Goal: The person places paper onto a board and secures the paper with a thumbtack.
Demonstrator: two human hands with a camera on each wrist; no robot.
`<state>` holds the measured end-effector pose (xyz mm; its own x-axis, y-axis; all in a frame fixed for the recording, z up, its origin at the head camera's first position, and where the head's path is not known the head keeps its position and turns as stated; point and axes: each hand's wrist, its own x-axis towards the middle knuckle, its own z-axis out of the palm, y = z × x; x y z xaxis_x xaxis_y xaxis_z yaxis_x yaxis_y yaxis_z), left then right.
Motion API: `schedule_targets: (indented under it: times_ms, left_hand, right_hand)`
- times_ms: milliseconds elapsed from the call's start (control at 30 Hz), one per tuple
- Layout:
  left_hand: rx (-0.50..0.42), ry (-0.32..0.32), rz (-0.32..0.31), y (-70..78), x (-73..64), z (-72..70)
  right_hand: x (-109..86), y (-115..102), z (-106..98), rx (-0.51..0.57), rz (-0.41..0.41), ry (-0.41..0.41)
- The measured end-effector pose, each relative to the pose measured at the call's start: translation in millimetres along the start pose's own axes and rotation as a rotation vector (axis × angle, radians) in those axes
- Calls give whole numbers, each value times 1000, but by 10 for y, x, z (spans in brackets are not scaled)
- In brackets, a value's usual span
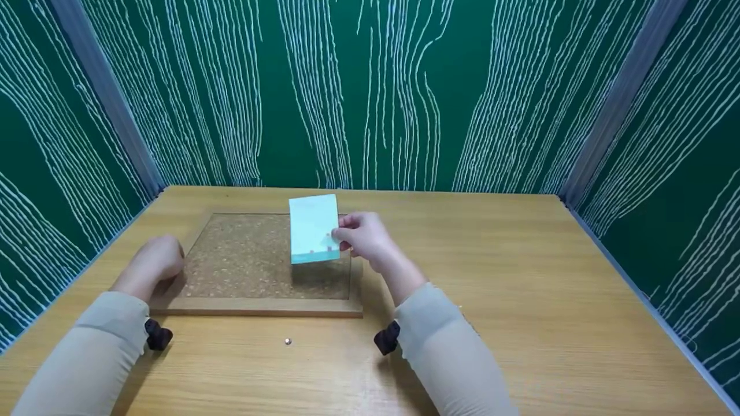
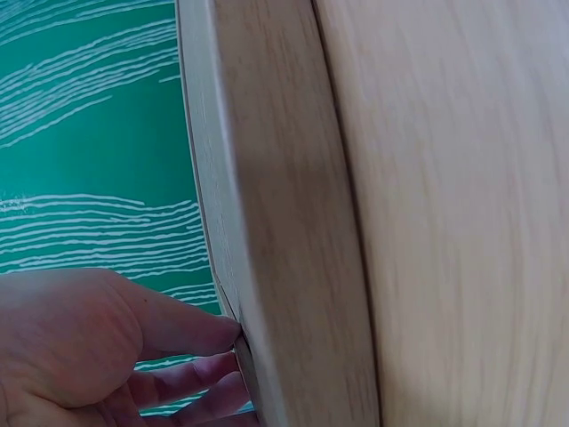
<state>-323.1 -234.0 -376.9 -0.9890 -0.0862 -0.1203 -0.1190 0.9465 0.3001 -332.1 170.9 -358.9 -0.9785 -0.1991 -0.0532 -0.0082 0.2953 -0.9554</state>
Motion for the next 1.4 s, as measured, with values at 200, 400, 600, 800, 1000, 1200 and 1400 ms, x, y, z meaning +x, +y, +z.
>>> schedule_targets:
  times_ms: [200, 400, 600, 800, 1000, 1200, 1400]
  left_hand:
    - [20, 35, 40, -21, 7, 4]
    - [42, 62, 64, -42, 18, 1]
    - [42, 67, 65, -50, 20, 1]
    - [35, 59, 62, -51, 19, -7]
    - [34, 21, 38, -55, 18, -14]
    - [45, 50, 50, -43, 19, -4]
    - [56, 54, 53, -32, 25, -2]
  right_hand:
    - [26, 20, 75, -21, 16, 3]
    - [65, 96, 165, -47, 53, -12]
    - [90, 153, 232, -78, 64, -24]
    - [104, 168, 282, -80, 99, -41]
    - [101, 172, 341, -77, 126, -48]
    - [117, 214, 363, -122, 134, -41]
    - [123, 247, 355, -187, 111, -55]
